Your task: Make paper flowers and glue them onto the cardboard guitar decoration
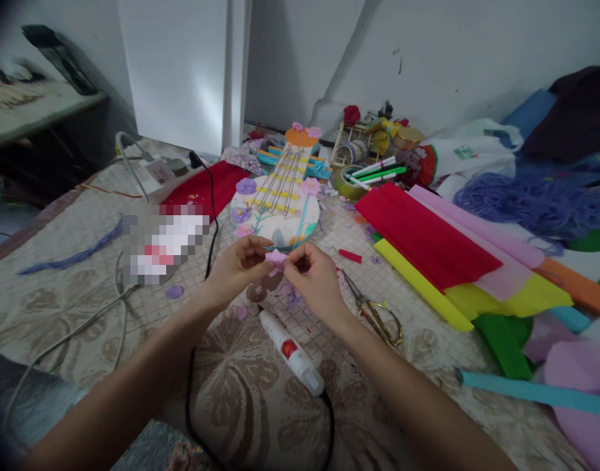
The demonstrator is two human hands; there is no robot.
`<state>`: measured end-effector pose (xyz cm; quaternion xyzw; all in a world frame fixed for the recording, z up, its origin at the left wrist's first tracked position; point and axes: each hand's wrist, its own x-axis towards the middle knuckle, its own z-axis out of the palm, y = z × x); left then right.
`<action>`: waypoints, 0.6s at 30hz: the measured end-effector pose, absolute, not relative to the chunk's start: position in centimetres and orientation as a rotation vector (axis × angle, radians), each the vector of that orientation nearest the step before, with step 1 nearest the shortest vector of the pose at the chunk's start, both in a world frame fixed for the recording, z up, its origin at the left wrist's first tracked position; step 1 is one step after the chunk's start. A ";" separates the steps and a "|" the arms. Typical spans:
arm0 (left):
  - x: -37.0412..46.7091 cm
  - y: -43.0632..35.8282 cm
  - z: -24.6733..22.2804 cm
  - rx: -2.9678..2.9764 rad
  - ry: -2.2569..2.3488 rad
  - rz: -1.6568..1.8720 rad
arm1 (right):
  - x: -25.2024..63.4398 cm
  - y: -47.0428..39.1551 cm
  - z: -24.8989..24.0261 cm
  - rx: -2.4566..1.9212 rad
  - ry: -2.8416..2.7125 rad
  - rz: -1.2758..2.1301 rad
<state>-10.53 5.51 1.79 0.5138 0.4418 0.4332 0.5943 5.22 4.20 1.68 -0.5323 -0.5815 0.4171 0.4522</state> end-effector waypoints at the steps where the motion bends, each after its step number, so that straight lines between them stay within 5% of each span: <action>1: -10.5 5.5 1.7 1.200 1.037 1.009 | 5.2 4.2 1.6 -1.317 -1.446 1.026; 8: -10.5 5.6 1.4 1.199 1.047 1.012 | 5.2 4.1 1.5 -1.319 -1.515 0.998; 18: -10.3 5.6 1.2 1.139 1.037 1.020 | 5.0 4.1 1.0 -1.132 -1.189 1.401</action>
